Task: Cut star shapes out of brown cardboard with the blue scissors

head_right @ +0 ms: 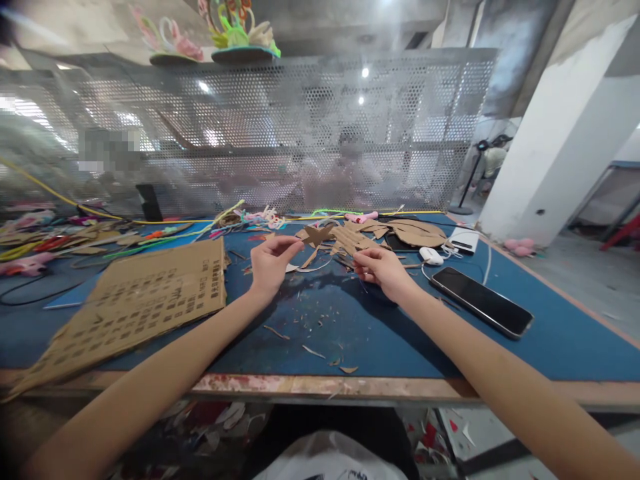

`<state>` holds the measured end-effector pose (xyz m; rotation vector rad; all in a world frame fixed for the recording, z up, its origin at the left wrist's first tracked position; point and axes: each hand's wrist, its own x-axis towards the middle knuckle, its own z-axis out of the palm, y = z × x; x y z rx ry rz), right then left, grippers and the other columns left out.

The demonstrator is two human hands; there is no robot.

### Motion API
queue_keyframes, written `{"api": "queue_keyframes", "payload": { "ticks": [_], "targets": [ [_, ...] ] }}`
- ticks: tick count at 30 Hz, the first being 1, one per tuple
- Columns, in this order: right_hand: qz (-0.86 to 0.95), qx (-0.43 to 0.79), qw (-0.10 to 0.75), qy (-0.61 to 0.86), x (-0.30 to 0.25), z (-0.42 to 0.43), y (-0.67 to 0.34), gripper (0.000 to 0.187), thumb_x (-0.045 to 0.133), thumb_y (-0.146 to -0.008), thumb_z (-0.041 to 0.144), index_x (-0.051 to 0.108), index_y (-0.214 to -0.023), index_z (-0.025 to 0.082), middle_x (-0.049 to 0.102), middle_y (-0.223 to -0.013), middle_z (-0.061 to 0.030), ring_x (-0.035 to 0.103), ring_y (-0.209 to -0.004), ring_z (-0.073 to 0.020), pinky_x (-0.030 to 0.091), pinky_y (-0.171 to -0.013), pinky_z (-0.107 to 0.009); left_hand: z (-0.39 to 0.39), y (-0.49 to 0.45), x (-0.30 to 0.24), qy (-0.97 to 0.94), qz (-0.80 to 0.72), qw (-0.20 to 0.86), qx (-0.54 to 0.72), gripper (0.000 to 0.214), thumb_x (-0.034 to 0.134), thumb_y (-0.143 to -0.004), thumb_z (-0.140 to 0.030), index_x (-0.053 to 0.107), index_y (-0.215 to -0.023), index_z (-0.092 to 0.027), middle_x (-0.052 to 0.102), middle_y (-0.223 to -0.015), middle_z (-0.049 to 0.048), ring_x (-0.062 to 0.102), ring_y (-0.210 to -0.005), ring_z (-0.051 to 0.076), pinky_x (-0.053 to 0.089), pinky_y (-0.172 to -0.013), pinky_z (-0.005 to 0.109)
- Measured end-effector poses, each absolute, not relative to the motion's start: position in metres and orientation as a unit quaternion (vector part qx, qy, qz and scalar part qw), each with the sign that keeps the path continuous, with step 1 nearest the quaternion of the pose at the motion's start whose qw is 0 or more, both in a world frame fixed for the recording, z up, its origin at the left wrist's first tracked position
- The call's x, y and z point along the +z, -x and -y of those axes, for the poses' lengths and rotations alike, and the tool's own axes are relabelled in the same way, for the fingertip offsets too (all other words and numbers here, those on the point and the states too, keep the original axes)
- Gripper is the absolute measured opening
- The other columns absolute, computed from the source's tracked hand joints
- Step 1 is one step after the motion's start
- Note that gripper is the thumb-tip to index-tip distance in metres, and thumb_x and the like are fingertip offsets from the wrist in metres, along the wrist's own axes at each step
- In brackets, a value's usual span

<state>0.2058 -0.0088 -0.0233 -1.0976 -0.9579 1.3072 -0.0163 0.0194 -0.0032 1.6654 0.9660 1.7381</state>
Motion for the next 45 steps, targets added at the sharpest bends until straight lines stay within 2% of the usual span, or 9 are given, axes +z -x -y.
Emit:
{"api": "queue_keyframes", "payload": {
  "ticks": [5, 10, 17, 20, 25, 31, 37, 42, 45],
  "targets": [
    [0.388, 0.547, 0.576, 0.468, -0.023, 0.007, -0.207, 0.023, 0.083, -0.059, 0.022, 0.064, -0.07, 0.017, 0.066, -0.062, -0.0004, 0.061, -0.053, -0.0091, 0.052, -0.049, -0.018, -0.032, 0.022, -0.006, -0.552, -0.36, 0.304, 0.689, 0.021, 0.079, -0.06, -0.03, 0.074, -0.075, -0.017, 0.074, -0.078, 0.0046, 0.067, -0.074, 0.016, 0.053, -0.079, 0.031],
    [0.338, 0.556, 0.623, 0.434, -0.021, 0.006, -0.209, 0.024, 0.082, -0.062, 0.02, 0.061, -0.074, 0.021, 0.067, -0.069, 0.0031, 0.063, -0.057, -0.009, 0.055, -0.053, -0.02, -0.043, 0.027, -0.011, -0.461, -0.367, 0.413, 0.694, 0.028, 0.083, -0.049, -0.026, 0.072, -0.072, -0.015, 0.072, -0.073, 0.0034, 0.066, -0.071, 0.014, 0.052, -0.081, 0.032],
    [0.321, 0.636, 0.602, 0.36, -0.023, 0.015, -0.191, 0.03, 0.087, -0.053, 0.021, 0.061, -0.066, 0.019, 0.067, -0.068, 0.0026, 0.062, -0.06, -0.0071, 0.056, -0.062, -0.018, -0.02, 0.009, -0.008, -0.404, -0.304, 0.559, 0.657, 0.041, 0.088, -0.034, -0.019, 0.068, -0.07, -0.016, 0.07, -0.071, -0.0015, 0.066, -0.066, 0.012, 0.055, -0.074, 0.03],
    [0.343, 0.652, 0.578, 0.351, -0.029, 0.022, -0.179, 0.032, 0.088, -0.051, 0.024, 0.06, -0.067, 0.019, 0.067, -0.068, 0.0022, 0.061, -0.059, -0.0075, 0.056, -0.064, -0.021, -0.01, -0.001, -0.01, -0.485, -0.307, 0.525, 0.628, 0.034, 0.087, -0.041, -0.021, 0.069, -0.07, -0.016, 0.071, -0.071, 0.0003, 0.066, -0.065, 0.012, 0.055, -0.072, 0.03],
    [0.378, 0.651, 0.554, 0.355, -0.033, 0.028, -0.169, 0.035, 0.086, -0.048, 0.019, 0.057, -0.066, 0.02, 0.068, -0.071, 0.0013, 0.064, -0.065, -0.0112, 0.056, -0.065, -0.025, -0.005, -0.007, -0.016, -0.57, -0.301, 0.446, 0.621, 0.025, 0.085, -0.049, -0.026, 0.068, -0.066, -0.016, 0.073, -0.075, 0.0044, 0.068, -0.073, 0.017, 0.056, -0.079, 0.034],
    [0.434, 0.628, 0.532, 0.365, -0.028, 0.03, -0.169, 0.03, 0.083, -0.05, 0.021, 0.062, -0.071, 0.017, 0.065, -0.066, 0.0017, 0.058, -0.053, -0.0086, 0.049, -0.053, -0.021, -0.008, -0.003, -0.015, -0.586, -0.28, 0.436, 0.623, 0.022, 0.084, -0.051, -0.025, 0.068, -0.064, -0.017, 0.074, -0.075, 0.005, 0.071, -0.084, 0.022, 0.055, -0.084, 0.037],
    [0.462, 0.583, 0.539, 0.395, -0.029, 0.031, -0.169, 0.049, 0.082, -0.053, 0.024, 0.055, -0.094, 0.02, 0.066, -0.064, 0.0054, 0.057, -0.047, -0.0079, 0.042, -0.045, -0.018, -0.012, 0.003, -0.012, -0.628, -0.285, 0.416, 0.592, 0.02, 0.082, -0.055, -0.026, 0.071, -0.067, -0.016, 0.075, -0.078, 0.0065, 0.071, -0.082, 0.022, 0.055, -0.085, 0.038],
    [0.476, 0.555, 0.543, 0.414, -0.028, 0.032, -0.168, 0.051, 0.08, -0.053, 0.022, 0.05, -0.094, 0.021, 0.069, -0.068, 0.0045, 0.06, -0.047, -0.01, 0.046, -0.047, -0.021, -0.014, 0.003, -0.016, -0.622, -0.293, 0.427, 0.588, 0.021, 0.083, -0.054, -0.028, 0.07, -0.067, -0.016, 0.075, -0.078, 0.0073, 0.07, -0.081, 0.022, 0.055, -0.084, 0.039],
    [0.465, 0.571, 0.559, 0.38, -0.026, 0.032, -0.168, 0.047, 0.079, -0.055, 0.022, 0.051, -0.093, 0.021, 0.07, -0.068, 0.004, 0.066, -0.056, -0.0135, 0.051, -0.052, -0.023, -0.016, 0.004, -0.016, -0.617, -0.301, 0.416, 0.597, 0.021, 0.083, -0.054, -0.029, 0.07, -0.065, -0.016, 0.075, -0.079, 0.0079, 0.071, -0.081, 0.023, 0.055, -0.083, 0.04]
  ]
}}
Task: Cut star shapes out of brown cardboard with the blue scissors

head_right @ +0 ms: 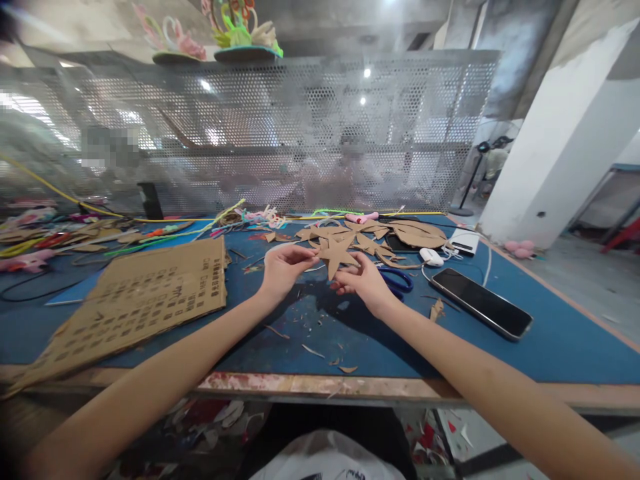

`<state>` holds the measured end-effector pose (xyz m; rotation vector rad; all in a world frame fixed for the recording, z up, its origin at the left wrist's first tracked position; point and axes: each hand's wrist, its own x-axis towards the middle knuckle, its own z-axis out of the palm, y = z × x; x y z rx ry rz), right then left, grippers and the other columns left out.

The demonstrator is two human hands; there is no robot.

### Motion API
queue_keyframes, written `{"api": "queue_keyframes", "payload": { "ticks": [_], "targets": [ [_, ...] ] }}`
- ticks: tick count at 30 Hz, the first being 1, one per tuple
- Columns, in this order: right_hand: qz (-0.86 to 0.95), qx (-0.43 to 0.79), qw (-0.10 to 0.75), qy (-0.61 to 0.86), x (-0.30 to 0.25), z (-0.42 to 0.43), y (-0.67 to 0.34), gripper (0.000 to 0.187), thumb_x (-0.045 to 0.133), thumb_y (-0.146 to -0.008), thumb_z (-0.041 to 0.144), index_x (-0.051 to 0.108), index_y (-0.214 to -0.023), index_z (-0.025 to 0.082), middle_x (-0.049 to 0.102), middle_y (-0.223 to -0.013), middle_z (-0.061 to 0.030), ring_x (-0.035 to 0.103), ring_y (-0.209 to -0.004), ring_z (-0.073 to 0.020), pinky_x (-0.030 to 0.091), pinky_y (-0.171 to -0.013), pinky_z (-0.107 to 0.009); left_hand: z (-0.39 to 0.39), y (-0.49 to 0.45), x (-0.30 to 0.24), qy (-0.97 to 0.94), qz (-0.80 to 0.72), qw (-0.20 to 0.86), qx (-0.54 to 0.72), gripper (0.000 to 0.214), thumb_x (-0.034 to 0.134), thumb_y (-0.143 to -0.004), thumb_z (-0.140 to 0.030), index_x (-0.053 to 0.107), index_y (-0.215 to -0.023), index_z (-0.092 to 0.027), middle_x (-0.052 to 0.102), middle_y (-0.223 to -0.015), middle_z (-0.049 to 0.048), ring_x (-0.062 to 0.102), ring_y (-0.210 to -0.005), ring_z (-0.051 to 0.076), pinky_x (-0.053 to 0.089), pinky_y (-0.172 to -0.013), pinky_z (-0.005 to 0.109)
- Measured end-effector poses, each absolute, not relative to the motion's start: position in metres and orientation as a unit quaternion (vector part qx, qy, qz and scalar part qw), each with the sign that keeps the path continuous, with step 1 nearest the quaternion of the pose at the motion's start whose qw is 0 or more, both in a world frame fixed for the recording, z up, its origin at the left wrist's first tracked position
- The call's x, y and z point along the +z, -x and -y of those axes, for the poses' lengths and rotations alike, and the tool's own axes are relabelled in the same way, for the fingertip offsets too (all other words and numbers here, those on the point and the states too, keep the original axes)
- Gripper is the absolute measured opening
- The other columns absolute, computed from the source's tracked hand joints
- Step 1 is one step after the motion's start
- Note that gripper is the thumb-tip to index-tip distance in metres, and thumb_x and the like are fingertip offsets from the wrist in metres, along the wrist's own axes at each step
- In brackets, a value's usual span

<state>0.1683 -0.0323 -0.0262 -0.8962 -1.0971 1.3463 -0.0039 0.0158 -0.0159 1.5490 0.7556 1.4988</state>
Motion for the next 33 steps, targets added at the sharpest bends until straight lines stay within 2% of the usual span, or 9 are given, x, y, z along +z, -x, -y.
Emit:
{"api": "queue_keyframes", "payload": {
  "ticks": [5, 11, 16, 20, 24, 29, 33],
  "targets": [
    [0.438, 0.58, 0.582, 0.364, -0.024, 0.03, -0.171, 0.037, 0.075, -0.066, 0.039, 0.054, -0.09, 0.021, 0.073, -0.075, -0.0015, 0.07, -0.064, -0.0156, 0.056, -0.056, -0.025, -0.024, 0.012, -0.015, -0.622, -0.294, 0.419, 0.593, 0.025, 0.084, -0.053, -0.03, 0.071, -0.067, -0.015, 0.075, -0.08, 0.0085, 0.071, -0.084, 0.023, 0.054, -0.087, 0.041],
    [0.465, 0.483, 0.576, 0.468, -0.033, 0.023, -0.178, 0.033, 0.082, -0.059, 0.033, 0.059, -0.076, 0.017, 0.068, -0.06, -0.0004, 0.062, -0.048, -0.0112, 0.054, -0.048, -0.022, -0.031, 0.019, -0.015, -0.64, -0.302, 0.446, 0.548, 0.036, 0.086, -0.05, -0.032, 0.072, -0.078, -0.013, 0.075, -0.086, 0.0094, 0.071, -0.084, 0.022, 0.053, -0.089, 0.041],
    [0.459, 0.463, 0.582, 0.485, -0.034, 0.02, -0.182, 0.026, 0.08, -0.061, 0.032, 0.063, -0.073, 0.017, 0.067, -0.063, -0.0007, 0.061, -0.053, -0.0106, 0.051, -0.045, -0.019, -0.03, 0.016, -0.017, -0.586, -0.323, 0.493, 0.556, 0.039, 0.087, -0.048, -0.033, 0.073, -0.081, -0.015, 0.075, -0.081, 0.0053, 0.069, -0.075, 0.016, 0.054, -0.081, 0.033],
    [0.427, 0.531, 0.557, 0.474, -0.03, 0.023, -0.182, 0.021, 0.081, -0.061, 0.027, 0.064, -0.068, 0.016, 0.066, -0.067, 0.0009, 0.064, -0.064, -0.0106, 0.053, -0.051, -0.017, -0.027, 0.012, -0.017, -0.518, -0.315, 0.547, 0.577, 0.04, 0.088, -0.042, -0.034, 0.071, -0.073, -0.015, 0.073, -0.071, 0.002, 0.066, -0.064, 0.013, 0.054, -0.069, 0.027],
    [0.384, 0.631, 0.528, 0.42, -0.025, 0.029, -0.178, 0.022, 0.081, -0.063, 0.019, 0.06, -0.069, 0.017, 0.068, -0.069, -0.0001, 0.071, -0.069, -0.0163, 0.057, -0.054, -0.022, -0.021, 0.007, -0.017, -0.493, -0.295, 0.574, 0.583, 0.037, 0.089, -0.042, -0.03, 0.07, -0.07, -0.014, 0.072, -0.07, 0.0013, 0.067, -0.065, 0.012, 0.054, -0.072, 0.027],
    [0.372, 0.633, 0.543, 0.407, -0.022, 0.032, -0.173, 0.02, 0.078, -0.068, 0.011, 0.058, -0.068, 0.015, 0.068, -0.061, -0.0006, 0.07, -0.06, -0.013, 0.059, -0.056, -0.02, -0.013, 0.001, -0.016, -0.445, -0.249, 0.636, 0.579, 0.041, 0.088, -0.048, -0.025, 0.07, -0.083, -0.015, 0.073, -0.082, 0.0004, 0.068, -0.076, 0.01, 0.052, -0.079, 0.021],
    [0.364, 0.62, 0.566, 0.402, -0.022, 0.03, -0.175, 0.023, 0.082, -0.065, 0.014, 0.059, -0.065, 0.015, 0.069, -0.059, -0.0013, 0.067, -0.054, -0.0102, 0.058, -0.057, -0.017, -0.004, -0.003, -0.016, -0.47, -0.242, 0.697, 0.484, 0.038, 0.08, -0.066, -0.037, 0.067, -0.094, -0.015, 0.073, -0.09, 0.0055, 0.068, -0.078, 0.013, 0.056, -0.073, 0.025]
  ]
}}
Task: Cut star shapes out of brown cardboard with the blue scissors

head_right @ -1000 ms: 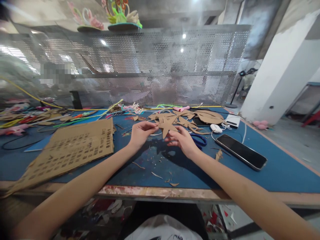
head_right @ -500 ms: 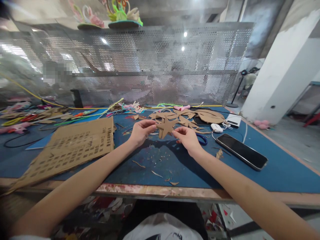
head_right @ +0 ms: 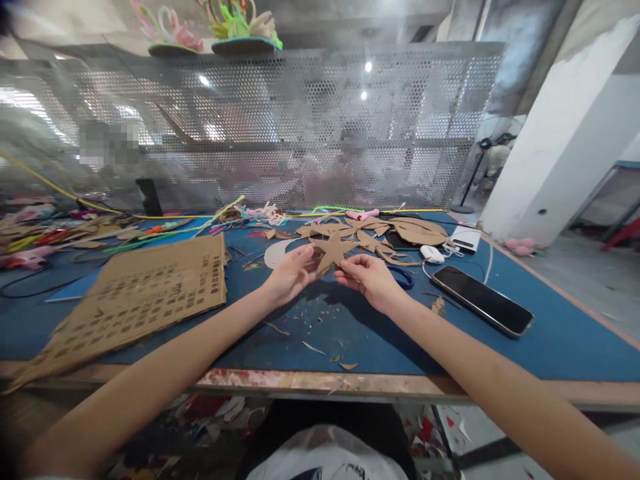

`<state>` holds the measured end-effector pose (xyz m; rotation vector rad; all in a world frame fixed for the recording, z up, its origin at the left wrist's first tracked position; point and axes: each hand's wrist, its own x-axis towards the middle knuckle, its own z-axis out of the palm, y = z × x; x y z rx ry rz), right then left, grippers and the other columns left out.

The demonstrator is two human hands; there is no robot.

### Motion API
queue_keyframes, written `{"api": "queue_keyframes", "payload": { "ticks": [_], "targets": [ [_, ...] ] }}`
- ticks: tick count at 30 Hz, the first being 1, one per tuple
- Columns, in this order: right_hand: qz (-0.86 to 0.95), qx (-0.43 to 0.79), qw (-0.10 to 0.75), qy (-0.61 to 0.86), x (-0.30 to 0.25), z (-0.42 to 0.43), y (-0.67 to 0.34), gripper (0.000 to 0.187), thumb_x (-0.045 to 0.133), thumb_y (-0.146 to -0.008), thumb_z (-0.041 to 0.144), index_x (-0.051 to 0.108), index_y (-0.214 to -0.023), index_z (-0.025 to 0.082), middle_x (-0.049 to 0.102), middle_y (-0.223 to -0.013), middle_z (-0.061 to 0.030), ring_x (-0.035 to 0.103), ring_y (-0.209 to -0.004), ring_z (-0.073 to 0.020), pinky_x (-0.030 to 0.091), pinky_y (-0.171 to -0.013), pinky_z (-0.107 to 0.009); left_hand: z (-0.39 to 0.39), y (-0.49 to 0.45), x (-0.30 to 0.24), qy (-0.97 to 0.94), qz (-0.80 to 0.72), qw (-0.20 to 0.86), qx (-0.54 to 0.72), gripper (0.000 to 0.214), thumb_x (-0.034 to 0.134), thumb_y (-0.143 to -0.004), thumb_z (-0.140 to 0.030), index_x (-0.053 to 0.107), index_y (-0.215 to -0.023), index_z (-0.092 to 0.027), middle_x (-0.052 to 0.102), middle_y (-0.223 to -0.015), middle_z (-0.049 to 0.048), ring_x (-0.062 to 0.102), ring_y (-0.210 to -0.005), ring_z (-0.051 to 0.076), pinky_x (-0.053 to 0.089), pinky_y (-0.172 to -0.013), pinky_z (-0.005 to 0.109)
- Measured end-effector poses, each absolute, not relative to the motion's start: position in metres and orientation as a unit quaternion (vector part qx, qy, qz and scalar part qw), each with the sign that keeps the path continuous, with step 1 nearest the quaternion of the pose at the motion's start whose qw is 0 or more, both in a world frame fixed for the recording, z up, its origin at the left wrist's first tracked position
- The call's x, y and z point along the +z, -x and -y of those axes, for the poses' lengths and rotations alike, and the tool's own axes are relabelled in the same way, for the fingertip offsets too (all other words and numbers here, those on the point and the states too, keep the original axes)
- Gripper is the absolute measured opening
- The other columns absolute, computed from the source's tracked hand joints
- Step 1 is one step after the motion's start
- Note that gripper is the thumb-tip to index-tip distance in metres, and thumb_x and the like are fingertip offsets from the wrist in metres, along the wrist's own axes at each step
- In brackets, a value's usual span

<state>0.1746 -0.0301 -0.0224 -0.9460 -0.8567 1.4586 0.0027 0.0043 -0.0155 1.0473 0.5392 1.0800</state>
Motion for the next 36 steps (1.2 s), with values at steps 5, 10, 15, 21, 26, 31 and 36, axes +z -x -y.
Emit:
{"api": "queue_keyframes", "payload": {
  "ticks": [5, 10, 15, 21, 26, 31, 36],
  "targets": [
    [0.381, 0.598, 0.58, 0.402, -0.024, 0.029, -0.176, 0.033, 0.089, -0.052, 0.024, 0.06, -0.064, 0.016, 0.066, -0.056, 0.0014, 0.067, -0.056, -0.0111, 0.058, -0.055, -0.018, -0.003, -0.001, -0.021, -0.495, -0.308, 0.73, 0.357, 0.033, 0.067, -0.078, -0.045, 0.063, -0.084, -0.013, 0.068, -0.069, 0.0043, 0.061, -0.054, 0.009, 0.054, -0.053, 0.021],
    [0.419, 0.579, 0.578, 0.394, -0.026, 0.028, -0.175, 0.04, 0.09, -0.046, 0.035, 0.06, -0.066, 0.016, 0.066, -0.057, 0.0023, 0.066, -0.055, -0.0115, 0.057, -0.054, -0.02, -0.007, 0.005, -0.02, -0.493, -0.303, 0.739, 0.346, 0.023, 0.07, -0.078, -0.033, 0.06, -0.08, -0.012, 0.065, -0.067, 0.0017, 0.058, -0.05, 0.006, 0.053, -0.052, 0.018],
    [0.465, 0.524, 0.59, 0.401, -0.024, 0.032, -0.171, 0.04, 0.086, -0.05, 0.038, 0.06, -0.071, 0.018, 0.066, -0.059, 0.0026, 0.067, -0.056, -0.0153, 0.059, -0.058, -0.028, -0.006, 0.005, -0.018, -0.499, -0.317, 0.725, 0.352, 0.024, 0.07, -0.078, -0.032, 0.06, -0.075, -0.011, 0.064, -0.064, 0.002, 0.058, -0.049, 0.006, 0.053, -0.052, 0.019],
    [0.574, 0.371, 0.578, 0.446, -0.022, 0.038, -0.172, 0.021, 0.072, -0.069, 0.033, 0.062, -0.082, 0.019, 0.072, -0.073, -0.0031, 0.069, -0.06, -0.019, 0.058, -0.062, -0.032, -0.003, 0.002, -0.023, -0.511, -0.3, 0.71, 0.38, 0.035, 0.078, -0.066, -0.041, 0.064, -0.073, -0.011, 0.066, -0.065, 0.0026, 0.061, -0.052, 0.008, 0.055, -0.054, 0.021],
    [0.701, 0.142, 0.516, 0.471, -0.023, 0.037, -0.182, 0.011, 0.067, -0.072, 0.022, 0.068, -0.083, 0.02, 0.074, -0.08, -0.0062, 0.069, -0.073, -0.0226, 0.053, -0.071, -0.035, -0.002, 0.0, -0.025, -0.56, -0.306, 0.684, 0.353, 0.045, 0.082, -0.056, -0.047, 0.068, -0.078, -0.011, 0.071, -0.075, 0.0079, 0.067, -0.06, 0.013, 0.049, -0.048, 0.017],
    [0.687, 0.189, 0.51, 0.482, -0.023, 0.034, -0.186, 0.008, 0.065, -0.075, 0.023, 0.068, -0.081, 0.02, 0.074, -0.078, -0.0059, 0.068, -0.067, -0.0213, 0.053, -0.066, -0.034, -0.001, 0.0, -0.022, -0.6, -0.308, 0.643, 0.362, 0.045, 0.082, -0.056, -0.046, 0.069, -0.081, -0.011, 0.07, -0.073, 0.0077, 0.068, -0.062, 0.016, 0.052, -0.053, 0.023],
    [0.645, 0.266, 0.525, 0.487, -0.026, 0.029, -0.189, 0.012, 0.069, -0.074, 0.031, 0.068, -0.081, 0.02, 0.074, -0.076, -0.0058, 0.068, -0.061, -0.0219, 0.054, -0.06, -0.034, -0.001, 0.003, -0.012, -0.624, -0.305, 0.54, 0.475, 0.051, 0.08, -0.06, -0.035, 0.068, -0.106, -0.017, 0.069, -0.081, 0.0032, 0.064, -0.058, 0.013, 0.052, -0.051, 0.024]
  ]
}}
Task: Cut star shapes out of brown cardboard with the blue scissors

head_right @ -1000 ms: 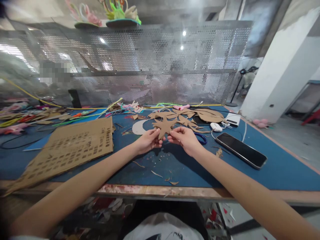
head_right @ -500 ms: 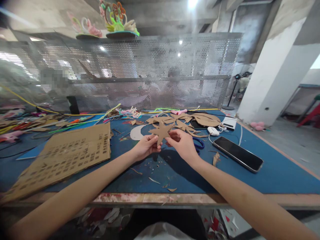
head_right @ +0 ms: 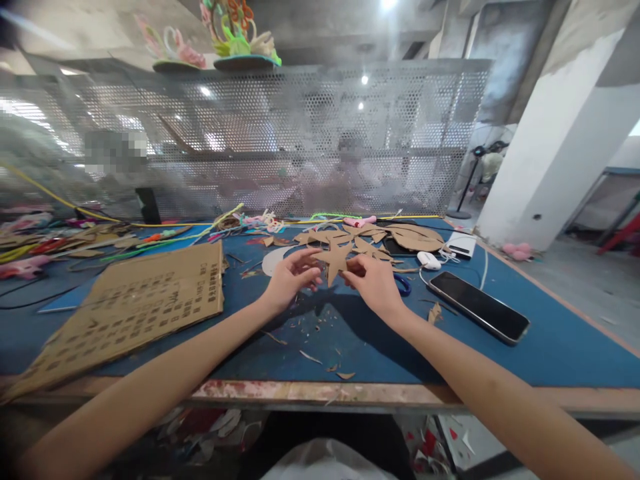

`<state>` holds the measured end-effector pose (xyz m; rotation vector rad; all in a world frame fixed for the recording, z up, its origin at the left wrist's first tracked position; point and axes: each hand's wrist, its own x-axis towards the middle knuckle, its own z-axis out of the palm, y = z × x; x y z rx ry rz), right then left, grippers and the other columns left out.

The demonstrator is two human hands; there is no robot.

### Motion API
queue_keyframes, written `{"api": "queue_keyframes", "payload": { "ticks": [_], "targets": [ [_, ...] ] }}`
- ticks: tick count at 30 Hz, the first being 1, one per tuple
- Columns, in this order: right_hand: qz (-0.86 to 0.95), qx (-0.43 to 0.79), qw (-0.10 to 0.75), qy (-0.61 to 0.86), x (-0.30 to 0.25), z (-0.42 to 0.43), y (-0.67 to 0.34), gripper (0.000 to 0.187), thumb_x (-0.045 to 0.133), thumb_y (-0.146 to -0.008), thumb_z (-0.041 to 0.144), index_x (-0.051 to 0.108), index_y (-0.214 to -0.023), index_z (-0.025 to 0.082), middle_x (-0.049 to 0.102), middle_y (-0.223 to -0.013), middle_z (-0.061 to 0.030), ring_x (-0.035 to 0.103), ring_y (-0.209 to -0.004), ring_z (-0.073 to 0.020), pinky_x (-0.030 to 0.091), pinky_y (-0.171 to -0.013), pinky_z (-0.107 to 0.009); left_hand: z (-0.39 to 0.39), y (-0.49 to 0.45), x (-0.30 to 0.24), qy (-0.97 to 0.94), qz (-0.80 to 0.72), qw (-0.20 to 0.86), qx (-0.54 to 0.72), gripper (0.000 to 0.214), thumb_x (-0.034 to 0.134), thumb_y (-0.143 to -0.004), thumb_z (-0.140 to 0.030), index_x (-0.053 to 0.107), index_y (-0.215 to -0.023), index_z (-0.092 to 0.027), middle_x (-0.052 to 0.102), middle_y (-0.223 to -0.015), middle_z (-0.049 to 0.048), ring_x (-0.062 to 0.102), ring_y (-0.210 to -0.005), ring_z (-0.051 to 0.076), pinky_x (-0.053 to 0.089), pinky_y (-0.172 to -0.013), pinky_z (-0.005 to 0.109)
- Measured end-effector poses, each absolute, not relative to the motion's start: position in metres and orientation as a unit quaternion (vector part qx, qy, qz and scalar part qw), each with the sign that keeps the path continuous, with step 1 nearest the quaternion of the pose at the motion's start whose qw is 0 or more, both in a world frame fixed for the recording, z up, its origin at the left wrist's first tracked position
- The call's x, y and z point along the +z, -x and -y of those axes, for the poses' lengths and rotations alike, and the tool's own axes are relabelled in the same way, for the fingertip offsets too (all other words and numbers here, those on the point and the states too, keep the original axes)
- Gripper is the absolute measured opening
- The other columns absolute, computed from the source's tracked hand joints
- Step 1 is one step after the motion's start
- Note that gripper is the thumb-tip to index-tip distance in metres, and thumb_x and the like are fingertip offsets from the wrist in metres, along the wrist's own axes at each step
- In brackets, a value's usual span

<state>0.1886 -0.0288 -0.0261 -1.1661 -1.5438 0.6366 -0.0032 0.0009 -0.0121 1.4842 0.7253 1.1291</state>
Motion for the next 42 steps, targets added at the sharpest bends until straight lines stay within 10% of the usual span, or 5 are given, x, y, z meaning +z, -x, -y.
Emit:
{"api": "queue_keyframes", "payload": {
  "ticks": [11, 25, 42],
  "targets": [
    [0.741, 0.041, 0.481, 0.466, -0.022, 0.032, -0.196, 0.012, 0.065, -0.079, 0.027, 0.072, -0.085, 0.019, 0.073, -0.079, -0.0062, 0.065, -0.066, -0.0204, 0.049, -0.065, -0.031, -0.005, 0.016, -0.011, -0.716, -0.267, 0.38, 0.521, 0.023, 0.079, -0.064, -0.031, 0.078, -0.085, -0.021, 0.07, -0.07, 0.0033, 0.065, -0.059, 0.015, 0.055, -0.064, 0.029],
    [0.777, -0.144, 0.431, 0.435, -0.021, 0.029, -0.201, 0.019, 0.059, -0.086, 0.032, 0.068, -0.075, 0.02, 0.066, -0.066, -0.0057, 0.059, -0.067, -0.0201, 0.044, -0.065, -0.029, -0.014, 0.008, -0.012, -0.569, -0.338, 0.549, 0.511, 0.041, 0.084, -0.055, -0.037, 0.073, -0.084, -0.012, 0.073, -0.072, 0.0065, 0.069, -0.066, 0.016, 0.057, -0.071, 0.031],
    [0.78, -0.022, 0.409, 0.474, -0.022, 0.027, -0.198, 0.03, 0.064, -0.081, 0.041, 0.071, -0.097, 0.016, 0.07, -0.073, -0.0073, 0.062, -0.066, -0.022, 0.046, -0.064, -0.031, -0.012, 0.007, -0.01, -0.526, -0.318, 0.58, 0.534, 0.04, 0.087, -0.047, -0.033, 0.069, -0.076, -0.012, 0.07, -0.064, 0.002, 0.066, -0.058, 0.011, 0.055, -0.067, 0.027]
  ]
}}
